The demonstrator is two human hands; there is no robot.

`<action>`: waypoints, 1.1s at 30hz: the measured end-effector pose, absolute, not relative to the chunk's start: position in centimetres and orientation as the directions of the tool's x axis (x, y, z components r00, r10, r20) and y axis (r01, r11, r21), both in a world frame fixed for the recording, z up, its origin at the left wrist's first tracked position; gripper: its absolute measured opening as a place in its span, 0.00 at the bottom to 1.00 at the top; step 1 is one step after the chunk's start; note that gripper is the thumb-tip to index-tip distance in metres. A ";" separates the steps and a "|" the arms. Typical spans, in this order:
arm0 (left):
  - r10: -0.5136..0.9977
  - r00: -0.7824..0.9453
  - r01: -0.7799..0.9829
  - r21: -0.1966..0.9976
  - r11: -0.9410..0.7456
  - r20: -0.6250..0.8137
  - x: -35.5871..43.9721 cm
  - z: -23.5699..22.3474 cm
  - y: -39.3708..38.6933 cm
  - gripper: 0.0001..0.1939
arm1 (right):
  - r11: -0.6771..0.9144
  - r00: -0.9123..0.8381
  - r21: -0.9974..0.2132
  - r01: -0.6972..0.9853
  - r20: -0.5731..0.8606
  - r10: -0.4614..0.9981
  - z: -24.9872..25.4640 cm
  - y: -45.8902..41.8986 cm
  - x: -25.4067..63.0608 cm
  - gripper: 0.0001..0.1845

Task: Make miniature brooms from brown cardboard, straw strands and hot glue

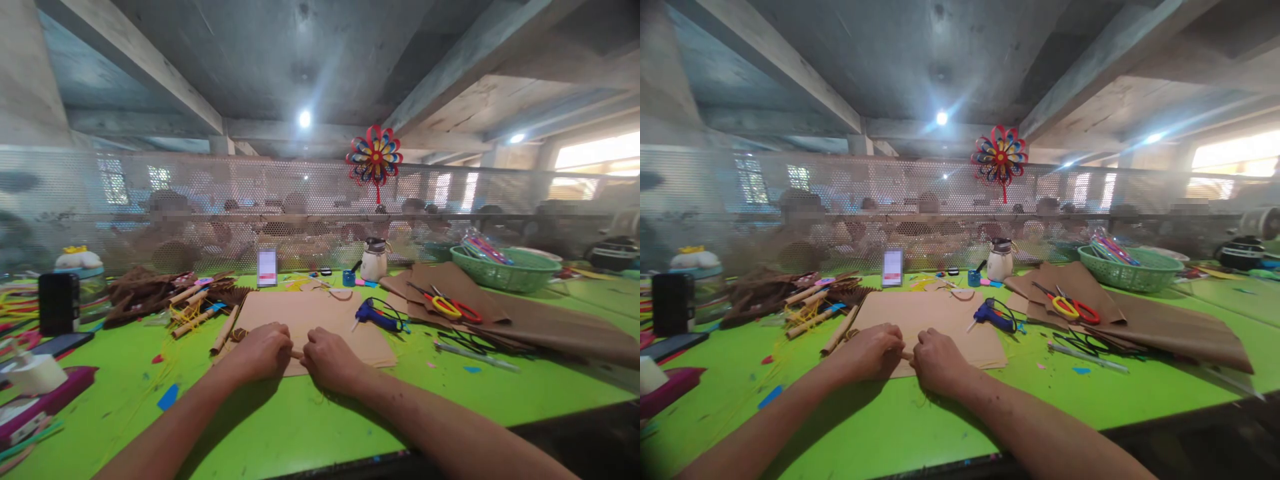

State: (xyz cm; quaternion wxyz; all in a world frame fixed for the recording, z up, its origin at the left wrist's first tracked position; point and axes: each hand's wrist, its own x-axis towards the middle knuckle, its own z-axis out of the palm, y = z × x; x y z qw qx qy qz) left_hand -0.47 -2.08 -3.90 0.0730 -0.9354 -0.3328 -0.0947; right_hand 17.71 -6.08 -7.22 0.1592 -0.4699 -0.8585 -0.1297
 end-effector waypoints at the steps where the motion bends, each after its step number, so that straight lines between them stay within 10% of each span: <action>1: 0.604 0.764 0.632 -0.075 -0.771 0.226 -0.5 -3.9 -2.1 0.11 | 0.526 -0.510 0.074 0.847 0.394 0.765 -7.2 -6.1 17.7 0.14; 33: 0.618 0.747 0.649 -0.068 -0.758 0.245 -0.6 -4.7 -1.6 0.11 | 0.509 -0.491 0.056 0.859 0.372 0.788 -7.3 -6.1 17.6 0.13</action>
